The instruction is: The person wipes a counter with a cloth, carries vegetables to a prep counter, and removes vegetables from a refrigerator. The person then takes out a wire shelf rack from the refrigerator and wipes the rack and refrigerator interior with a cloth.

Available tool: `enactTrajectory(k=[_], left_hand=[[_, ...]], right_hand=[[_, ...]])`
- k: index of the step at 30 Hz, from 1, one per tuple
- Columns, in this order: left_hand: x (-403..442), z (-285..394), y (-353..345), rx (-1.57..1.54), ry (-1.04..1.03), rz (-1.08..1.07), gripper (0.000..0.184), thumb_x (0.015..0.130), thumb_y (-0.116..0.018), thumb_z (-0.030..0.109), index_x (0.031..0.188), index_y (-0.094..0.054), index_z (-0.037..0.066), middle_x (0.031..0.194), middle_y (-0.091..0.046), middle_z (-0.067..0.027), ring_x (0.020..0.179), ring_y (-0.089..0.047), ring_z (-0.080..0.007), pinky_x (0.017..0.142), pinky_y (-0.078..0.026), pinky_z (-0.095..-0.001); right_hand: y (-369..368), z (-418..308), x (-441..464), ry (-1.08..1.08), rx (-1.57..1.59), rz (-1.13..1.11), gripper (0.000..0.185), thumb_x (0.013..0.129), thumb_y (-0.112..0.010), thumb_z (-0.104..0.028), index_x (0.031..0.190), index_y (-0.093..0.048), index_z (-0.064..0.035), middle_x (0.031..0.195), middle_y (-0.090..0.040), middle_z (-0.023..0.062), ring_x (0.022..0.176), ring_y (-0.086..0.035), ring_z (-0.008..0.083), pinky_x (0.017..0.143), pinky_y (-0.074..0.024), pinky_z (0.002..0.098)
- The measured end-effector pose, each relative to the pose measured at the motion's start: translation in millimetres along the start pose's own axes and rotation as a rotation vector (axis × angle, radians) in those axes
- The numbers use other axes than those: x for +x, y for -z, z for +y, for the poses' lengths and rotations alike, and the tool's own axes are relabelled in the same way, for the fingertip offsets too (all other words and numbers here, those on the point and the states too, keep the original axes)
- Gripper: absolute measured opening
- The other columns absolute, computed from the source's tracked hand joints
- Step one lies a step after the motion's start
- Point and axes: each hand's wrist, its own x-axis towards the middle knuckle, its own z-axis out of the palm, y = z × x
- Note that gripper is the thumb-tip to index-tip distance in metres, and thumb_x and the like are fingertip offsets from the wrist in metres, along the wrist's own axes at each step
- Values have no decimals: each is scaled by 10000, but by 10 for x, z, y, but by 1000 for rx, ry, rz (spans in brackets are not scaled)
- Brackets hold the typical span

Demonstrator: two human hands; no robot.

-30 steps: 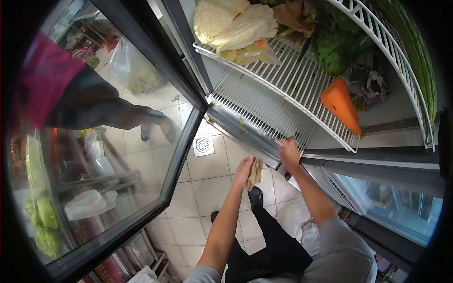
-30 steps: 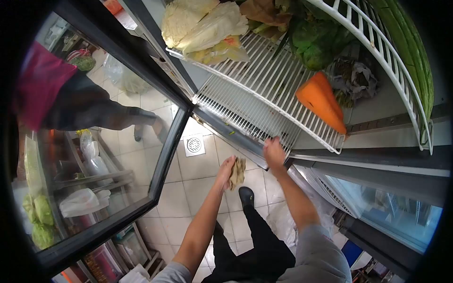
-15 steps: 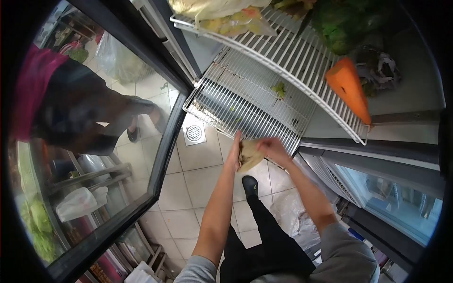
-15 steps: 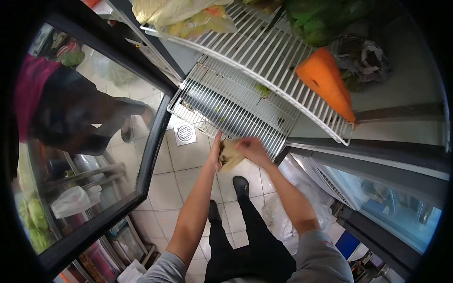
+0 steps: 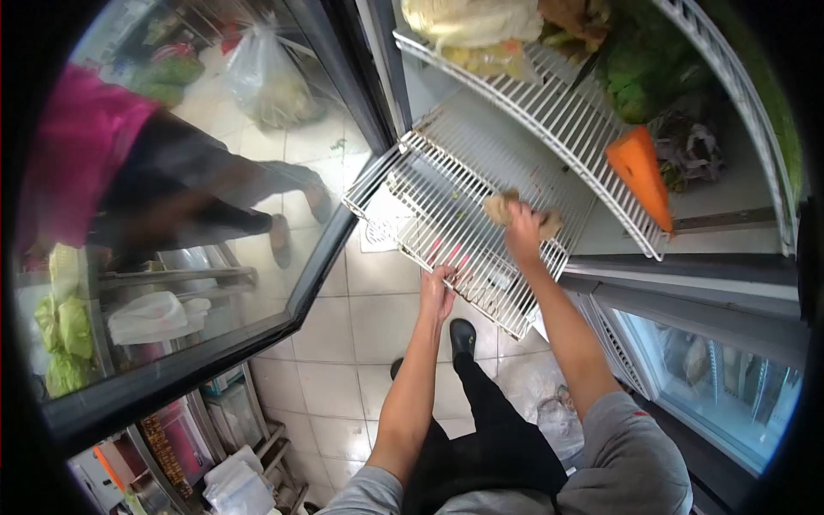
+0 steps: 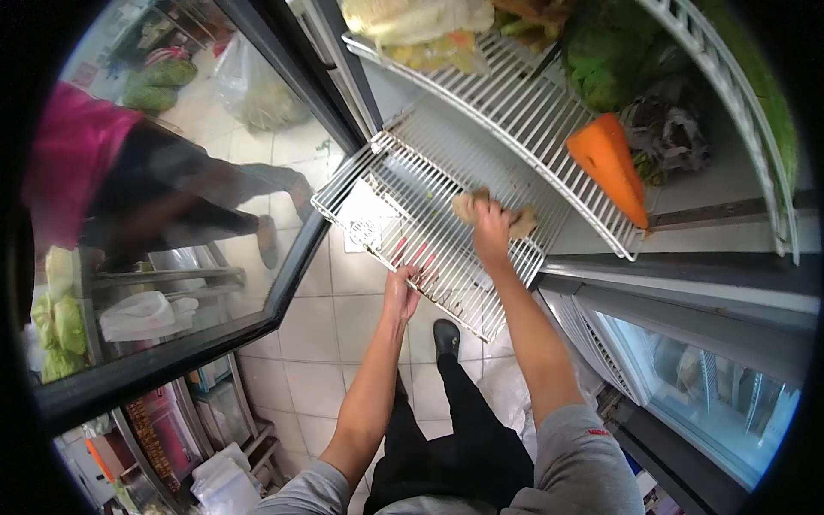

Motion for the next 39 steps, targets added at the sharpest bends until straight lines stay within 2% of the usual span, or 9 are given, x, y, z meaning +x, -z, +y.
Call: enactTrajectory(k=[15, 23, 25, 30, 31, 32, 33, 37, 39], left_hand=[[-2329, 1475, -933, 506, -391, 50, 375, 783, -393, -37, 1157, -397, -7, 1046, -512, -156, 896, -545, -206, 769, -465, -293], [-3104, 2082, -431, 1426, -600, 3, 277, 894, -431, 184, 1006, -492, -61, 896, -565, -121, 810, -578, -173, 721, -462, -291], [-3464, 2173, -506, 1389, -552, 45, 225, 872, -460, 145, 991, -518, -37, 840, -592, -129, 767, -585, -168, 664, -440, -273], [-4551, 2770, -714, 1421, -477, 61, 233, 886, -461, 191, 1006, -503, -4, 835, -560, -42, 748, -515, -93, 647, -416, -236], [-4718, 2836, -680, 1331, -437, 111, 236, 888, -458, 201, 1001, -502, -2, 806, -545, -21, 719, -491, -78, 636, -404, -227], [-4862, 2842, -734, 1329, -490, 165, 234, 888, -460, 212, 980, -501, 0, 774, -518, -1, 686, -462, -71, 614, -385, -220], [-4982, 2804, -811, 1318, -546, 210, 235, 888, -462, 223, 959, -500, 2, 742, -491, 18, 653, -434, -63, 591, -365, -213], [-5193, 2676, -905, 1364, -636, 193, 308, 877, -479, 275, 1016, -500, 1, 663, -410, 44, 585, -308, -38, 516, -281, -205], [-5314, 2542, -972, 1412, -612, 168, 343, 871, -485, 287, 1028, -505, -18, 703, -480, 15, 613, -379, -52, 549, -322, -204]], right_hand=[[1919, -1634, -1264, -522, 1402, -176, 311, 805, -492, -110, 1103, -480, -23, 965, -566, 70, 872, -513, 130, 779, -395, 237], [2325, -2960, -1481, -367, 1237, -114, 468, 881, -419, -348, 1177, -420, 14, 1069, -548, 113, 973, -489, 186, 864, -357, 297], [2380, -3487, -1642, -157, 1538, 170, 426, 830, -488, -185, 1200, -394, 6, 1330, -273, 199, 1240, -242, 336, 993, -218, 343], [1795, -3102, -2038, 334, 985, 570, 251, 759, -497, -56, 997, -510, 22, 1251, -407, 167, 1183, -351, 332, 972, -270, 392], [1762, -2966, -2117, 5, 1424, 392, 168, 774, -461, -23, 920, -534, 16, 1195, -460, 170, 1148, -397, 321, 949, -306, 371], [1581, -2701, -2151, 35, 931, 495, 177, 794, -432, -36, 934, -532, 6, 1115, -513, 181, 1073, -470, 295, 896, -357, 327], [1306, -2387, -2170, -607, 1539, -37, 257, 798, -409, -40, 1027, -516, 1, 1036, -553, 180, 982, -526, 289, 831, -395, 302], [2240, -2626, -1673, -612, 1272, 84, 440, 774, -431, -62, 1203, -395, 27, 1159, -484, 193, 1088, -448, 306, 927, -332, 327], [1987, -2852, -1389, -114, 905, 484, 444, 787, -408, -80, 1214, -372, 36, 1157, -477, 210, 1086, -438, 339, 929, -325, 330]])
